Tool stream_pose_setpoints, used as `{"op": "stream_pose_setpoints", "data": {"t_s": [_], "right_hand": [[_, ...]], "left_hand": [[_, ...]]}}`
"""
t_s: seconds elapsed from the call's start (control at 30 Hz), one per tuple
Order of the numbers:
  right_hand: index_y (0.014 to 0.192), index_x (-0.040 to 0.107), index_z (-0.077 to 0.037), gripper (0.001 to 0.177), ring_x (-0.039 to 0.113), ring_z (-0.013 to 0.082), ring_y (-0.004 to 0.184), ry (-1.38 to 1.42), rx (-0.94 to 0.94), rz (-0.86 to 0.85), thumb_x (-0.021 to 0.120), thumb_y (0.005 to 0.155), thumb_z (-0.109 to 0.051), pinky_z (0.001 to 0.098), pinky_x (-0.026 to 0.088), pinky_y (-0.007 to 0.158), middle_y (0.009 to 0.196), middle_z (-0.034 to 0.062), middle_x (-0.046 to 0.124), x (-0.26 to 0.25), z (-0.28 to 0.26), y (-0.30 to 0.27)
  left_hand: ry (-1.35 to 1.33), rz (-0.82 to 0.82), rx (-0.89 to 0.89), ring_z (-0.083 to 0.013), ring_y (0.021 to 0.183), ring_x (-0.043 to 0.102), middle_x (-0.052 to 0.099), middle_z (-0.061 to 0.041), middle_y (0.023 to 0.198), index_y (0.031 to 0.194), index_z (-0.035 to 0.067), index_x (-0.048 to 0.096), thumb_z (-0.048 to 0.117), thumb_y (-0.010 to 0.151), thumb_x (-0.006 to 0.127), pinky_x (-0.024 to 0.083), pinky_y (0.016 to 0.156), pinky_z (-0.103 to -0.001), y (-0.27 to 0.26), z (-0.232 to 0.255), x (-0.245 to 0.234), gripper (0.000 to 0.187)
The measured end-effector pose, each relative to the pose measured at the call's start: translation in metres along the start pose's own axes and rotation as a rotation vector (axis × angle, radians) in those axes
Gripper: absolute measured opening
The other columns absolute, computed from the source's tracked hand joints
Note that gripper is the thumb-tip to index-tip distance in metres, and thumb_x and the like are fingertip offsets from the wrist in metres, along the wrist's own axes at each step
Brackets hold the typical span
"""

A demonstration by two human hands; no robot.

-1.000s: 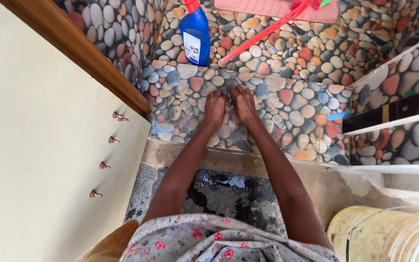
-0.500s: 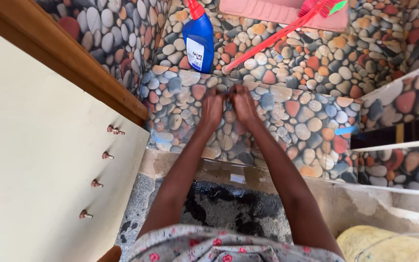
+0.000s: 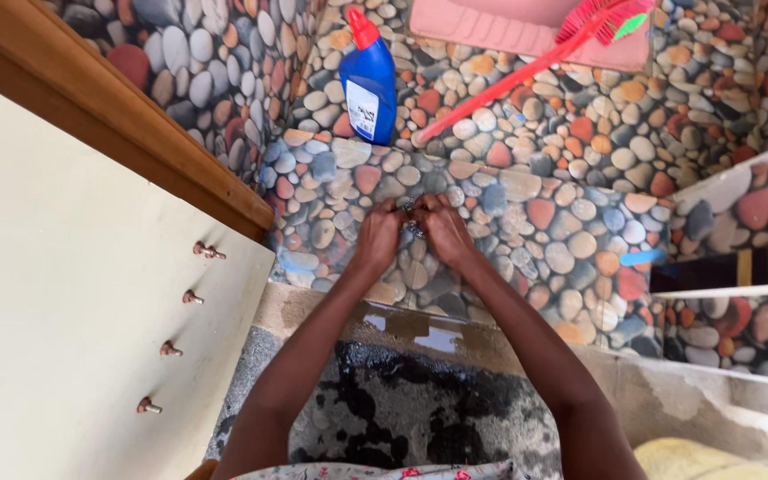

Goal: The person cleans the bathroom floor by scrubbing the tiled surface with a wire scrubber.

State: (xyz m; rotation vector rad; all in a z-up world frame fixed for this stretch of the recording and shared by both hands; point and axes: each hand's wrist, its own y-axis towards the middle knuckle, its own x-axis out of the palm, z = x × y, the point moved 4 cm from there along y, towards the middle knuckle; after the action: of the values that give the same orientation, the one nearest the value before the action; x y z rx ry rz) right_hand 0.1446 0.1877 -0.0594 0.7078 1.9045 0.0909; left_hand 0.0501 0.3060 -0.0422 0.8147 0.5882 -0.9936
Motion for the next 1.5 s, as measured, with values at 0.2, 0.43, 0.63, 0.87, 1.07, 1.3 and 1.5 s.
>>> {"op": "stream_pose_setpoints", "data": {"t_s": [0.2, 0.43, 0.63, 0.87, 1.07, 1.3, 1.5], "right_hand": [[0.094, 0.071, -0.001, 0.015, 0.06, 0.0375, 0.105, -0.135, 0.117, 0.029, 0.06, 0.085, 0.004, 0.0462, 0.054, 0.089, 0.111, 0.0175, 0.063, 0.024, 0.054, 0.081], [0.097, 0.072, -0.002, 0.015, 0.059, 0.0344, 0.109, -0.189, 0.09, -0.081, 0.059, 0.089, 0.0, 0.0439, 0.055, 0.093, 0.116, 0.0155, 0.062, 0.027, 0.024, 0.04], [0.106, 0.078, -0.011, 0.038, 0.059, 0.0315, 0.106, -0.074, 0.055, -0.13, 0.059, 0.077, 0.005, 0.0426, 0.054, 0.089, 0.111, 0.0106, 0.063, 0.012, -0.01, 0.02], [0.098, 0.075, -0.005, 0.019, 0.058, 0.0351, 0.11, -0.17, 0.136, 0.034, 0.059, 0.088, 0.0, 0.0444, 0.053, 0.092, 0.114, 0.0139, 0.062, 0.043, 0.042, 0.1], [0.107, 0.072, -0.003, 0.022, 0.058, 0.0354, 0.11, -0.237, 0.108, -0.069, 0.058, 0.09, -0.001, 0.0446, 0.054, 0.093, 0.116, 0.0165, 0.06, 0.038, 0.01, 0.047], [0.103, 0.077, -0.008, 0.027, 0.061, 0.0311, 0.109, -0.06, 0.056, -0.127, 0.059, 0.084, -0.002, 0.0414, 0.054, 0.091, 0.113, 0.0109, 0.063, 0.02, -0.036, 0.028], [0.104, 0.078, -0.007, 0.025, 0.059, 0.0335, 0.108, -0.132, 0.168, 0.014, 0.058, 0.089, -0.001, 0.0424, 0.054, 0.094, 0.114, 0.0131, 0.062, 0.043, 0.003, 0.105]], "left_hand": [[0.244, 0.133, -0.019, -0.0358, 0.091, 0.069, 0.068, -0.018, 0.096, 0.094, 0.009, 0.081, 0.002, 0.083, 0.06, 0.053, 0.075, -0.05, 0.084, -0.041, 0.019, 0.025], [0.051, 0.031, -0.009, -0.0373, 0.088, 0.069, 0.067, -0.02, 0.095, 0.09, 0.007, 0.08, -0.003, 0.082, 0.063, 0.056, 0.078, -0.047, 0.04, -0.044, 0.015, 0.021], [0.062, 0.029, -0.011, -0.038, 0.09, 0.067, 0.066, -0.02, 0.093, 0.093, 0.006, 0.08, -0.004, 0.081, 0.062, 0.055, 0.079, -0.048, 0.008, -0.037, 0.005, 0.023], [0.128, 0.123, -0.097, -0.0372, 0.097, 0.067, 0.069, -0.017, 0.103, 0.093, 0.008, 0.079, -0.001, 0.086, 0.06, 0.055, 0.086, -0.047, 0.094, -0.068, 0.013, 0.022], [0.0, -0.052, -0.198, -0.0402, 0.095, 0.068, 0.068, -0.022, 0.103, 0.1, 0.008, 0.078, 0.001, 0.093, 0.06, 0.054, 0.083, -0.05, 0.03, -0.06, 0.001, 0.02], [0.048, 0.099, -0.102, -0.0376, 0.097, 0.066, 0.068, -0.019, 0.098, 0.093, 0.003, 0.078, 0.0, 0.083, 0.063, 0.054, 0.085, -0.048, -0.016, -0.033, -0.017, 0.018], [0.095, 0.137, -0.185, -0.0373, 0.101, 0.065, 0.068, -0.02, 0.108, 0.101, 0.005, 0.078, 0.0, 0.09, 0.057, 0.053, 0.089, -0.046, 0.056, -0.061, -0.019, 0.025]]}}
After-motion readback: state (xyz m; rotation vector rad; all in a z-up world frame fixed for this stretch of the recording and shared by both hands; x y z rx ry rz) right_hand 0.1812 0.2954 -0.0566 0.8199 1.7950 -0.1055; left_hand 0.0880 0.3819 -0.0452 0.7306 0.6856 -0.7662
